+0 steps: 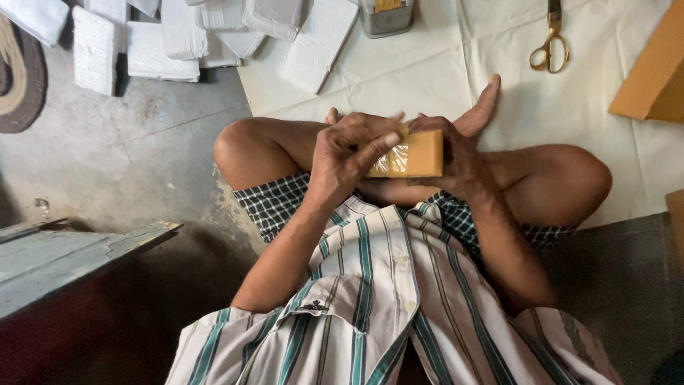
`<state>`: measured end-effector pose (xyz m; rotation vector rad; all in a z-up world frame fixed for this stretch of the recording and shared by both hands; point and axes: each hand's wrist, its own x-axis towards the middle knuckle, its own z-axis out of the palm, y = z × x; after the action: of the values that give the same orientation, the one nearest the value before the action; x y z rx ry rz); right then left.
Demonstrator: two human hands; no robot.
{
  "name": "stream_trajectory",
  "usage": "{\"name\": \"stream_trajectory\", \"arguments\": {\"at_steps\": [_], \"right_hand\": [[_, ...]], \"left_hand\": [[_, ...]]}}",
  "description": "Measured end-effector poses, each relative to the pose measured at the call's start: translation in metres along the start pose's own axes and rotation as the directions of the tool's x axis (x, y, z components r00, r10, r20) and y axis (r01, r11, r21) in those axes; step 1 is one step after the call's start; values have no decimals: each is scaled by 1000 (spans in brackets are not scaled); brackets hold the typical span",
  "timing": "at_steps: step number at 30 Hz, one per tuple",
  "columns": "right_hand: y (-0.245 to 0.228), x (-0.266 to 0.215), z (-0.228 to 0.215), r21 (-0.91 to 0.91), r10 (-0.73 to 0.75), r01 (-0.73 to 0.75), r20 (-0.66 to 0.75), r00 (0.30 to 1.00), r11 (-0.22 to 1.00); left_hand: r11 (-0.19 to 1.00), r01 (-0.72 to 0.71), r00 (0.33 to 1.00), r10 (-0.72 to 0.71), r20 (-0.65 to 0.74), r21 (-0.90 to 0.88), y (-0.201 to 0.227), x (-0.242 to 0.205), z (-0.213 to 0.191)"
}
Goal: The person sits on the floor and packs small items into cardboard boxes. They place white foam padding and a small product box inside, then seal the box with packing tape using a handheld dispenser and scissors. The process is repeated for multiple boxes.
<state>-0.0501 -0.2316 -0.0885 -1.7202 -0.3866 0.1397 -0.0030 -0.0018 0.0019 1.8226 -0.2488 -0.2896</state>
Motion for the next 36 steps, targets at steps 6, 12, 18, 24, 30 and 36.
{"name": "stream_trajectory", "arguments": {"at_steps": [6, 12, 18, 24, 30, 36], "right_hand": [[0, -12, 6, -146, -138, 130, -46, 989, 981], [-20, -18, 9, -323, -183, 146, -86, 979, 935], [-37, -12, 15, -308, -157, 117, -109, 982, 944], [-32, -11, 18, -261, -189, 171, -45, 981, 950], [-20, -20, 24, -258, -236, 247, 74, 969, 934], [10, -50, -20, 512, 238, -220, 31, 971, 831]], "left_hand": [[997, 65, 997, -66, -31, -40, 1, -15, 11], [964, -174, 901, 238, -363, 198, 2, -33, 20], [568, -514, 823, 539, 181, 643, 15, -62, 14], [652, -486, 874, 379, 305, 582, 6, -63, 6], [688, -481, 874, 324, 363, 543, -8, -72, -14], [430, -754, 656, 536, 531, 497, -10, -90, -37]]}}
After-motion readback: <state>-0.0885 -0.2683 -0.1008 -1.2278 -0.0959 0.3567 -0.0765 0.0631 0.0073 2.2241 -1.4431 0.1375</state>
